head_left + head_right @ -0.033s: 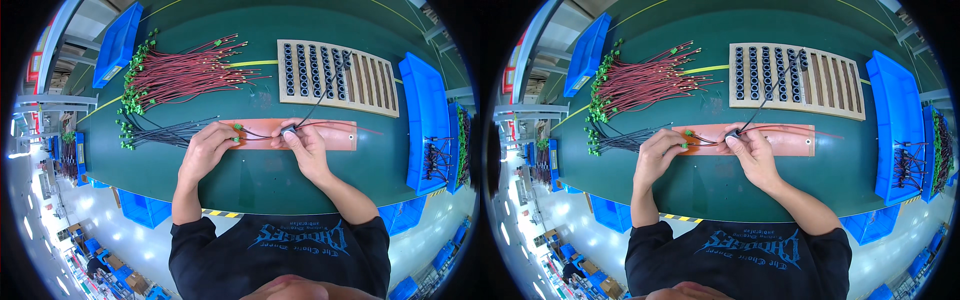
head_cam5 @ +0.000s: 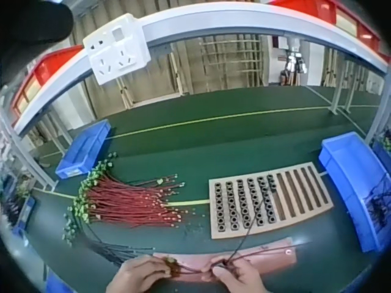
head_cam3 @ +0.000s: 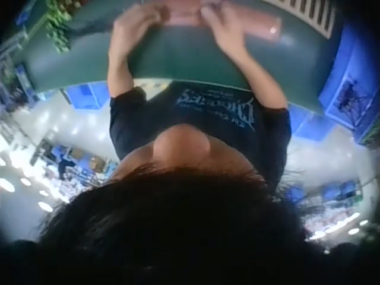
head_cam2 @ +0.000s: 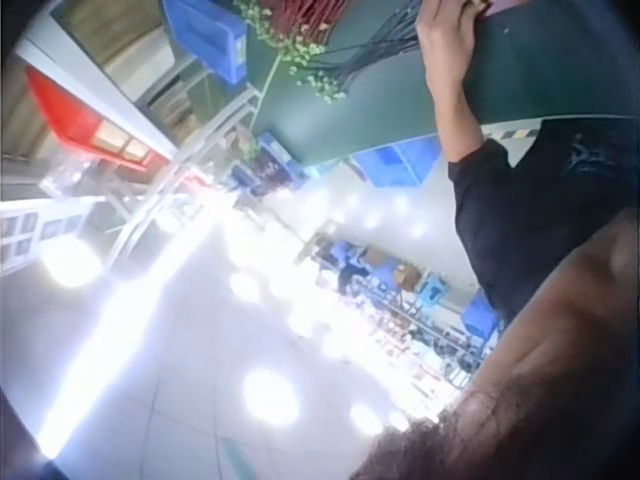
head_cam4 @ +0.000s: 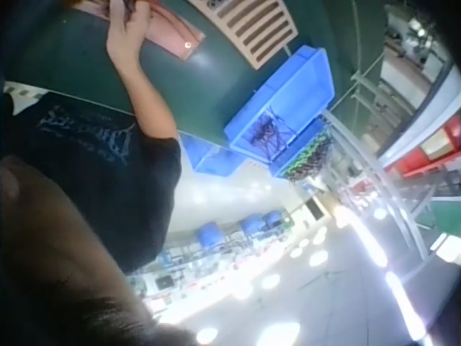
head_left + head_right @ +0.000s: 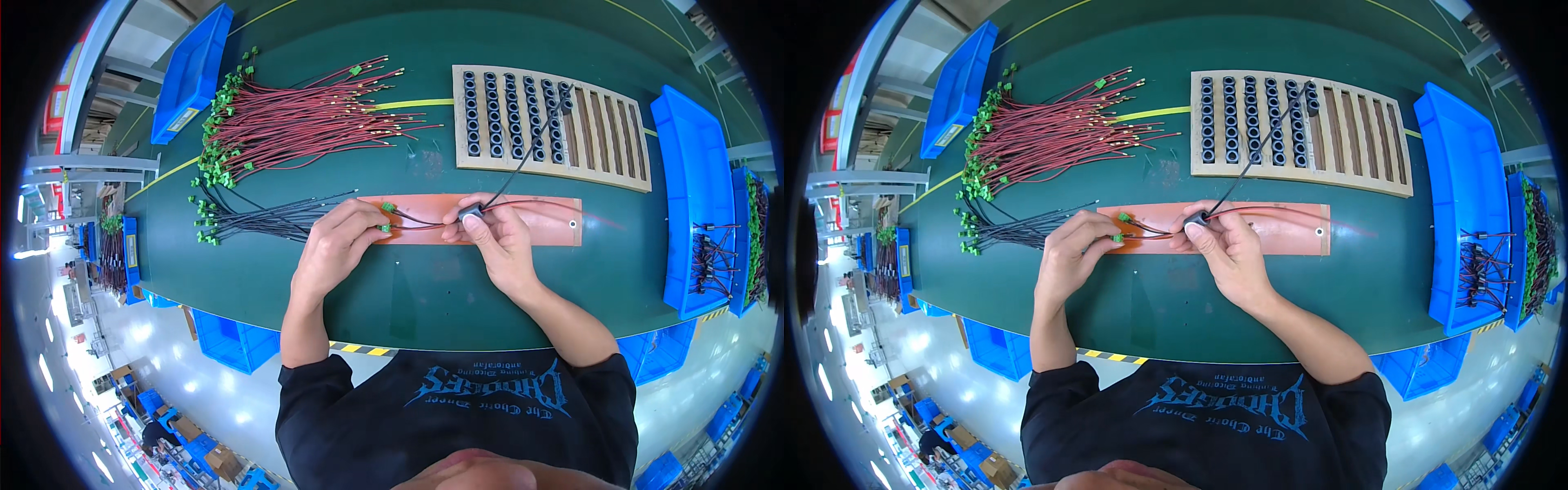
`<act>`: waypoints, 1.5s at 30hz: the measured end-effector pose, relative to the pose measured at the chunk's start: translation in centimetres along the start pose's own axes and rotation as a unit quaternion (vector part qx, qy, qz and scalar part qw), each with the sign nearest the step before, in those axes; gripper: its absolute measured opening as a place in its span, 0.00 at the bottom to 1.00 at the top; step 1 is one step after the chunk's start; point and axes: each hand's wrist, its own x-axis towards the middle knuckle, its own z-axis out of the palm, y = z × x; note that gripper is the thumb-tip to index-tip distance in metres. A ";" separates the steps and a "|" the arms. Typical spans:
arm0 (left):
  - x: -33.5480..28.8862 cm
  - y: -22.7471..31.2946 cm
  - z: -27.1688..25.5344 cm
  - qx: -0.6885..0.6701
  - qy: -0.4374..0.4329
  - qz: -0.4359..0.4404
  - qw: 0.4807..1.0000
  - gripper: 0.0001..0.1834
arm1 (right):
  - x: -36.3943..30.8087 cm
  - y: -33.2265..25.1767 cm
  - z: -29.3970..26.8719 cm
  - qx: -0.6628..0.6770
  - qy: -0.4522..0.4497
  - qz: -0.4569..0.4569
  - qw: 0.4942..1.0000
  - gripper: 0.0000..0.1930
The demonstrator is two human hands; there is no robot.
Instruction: The person assembles wire harnesses by inserting red and black wires into a cylindrical black connector. They use a small tool to push the wires into the connector and then place the finished units into a blue bin. The process is repeated multiple times throughout the video.
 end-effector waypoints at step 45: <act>5.3 7.8 1.0 0.407 -0.058 0.398 0.820 0.26 | 1.8 0.8 -0.7 -0.344 0.016 -0.108 0.933 0.11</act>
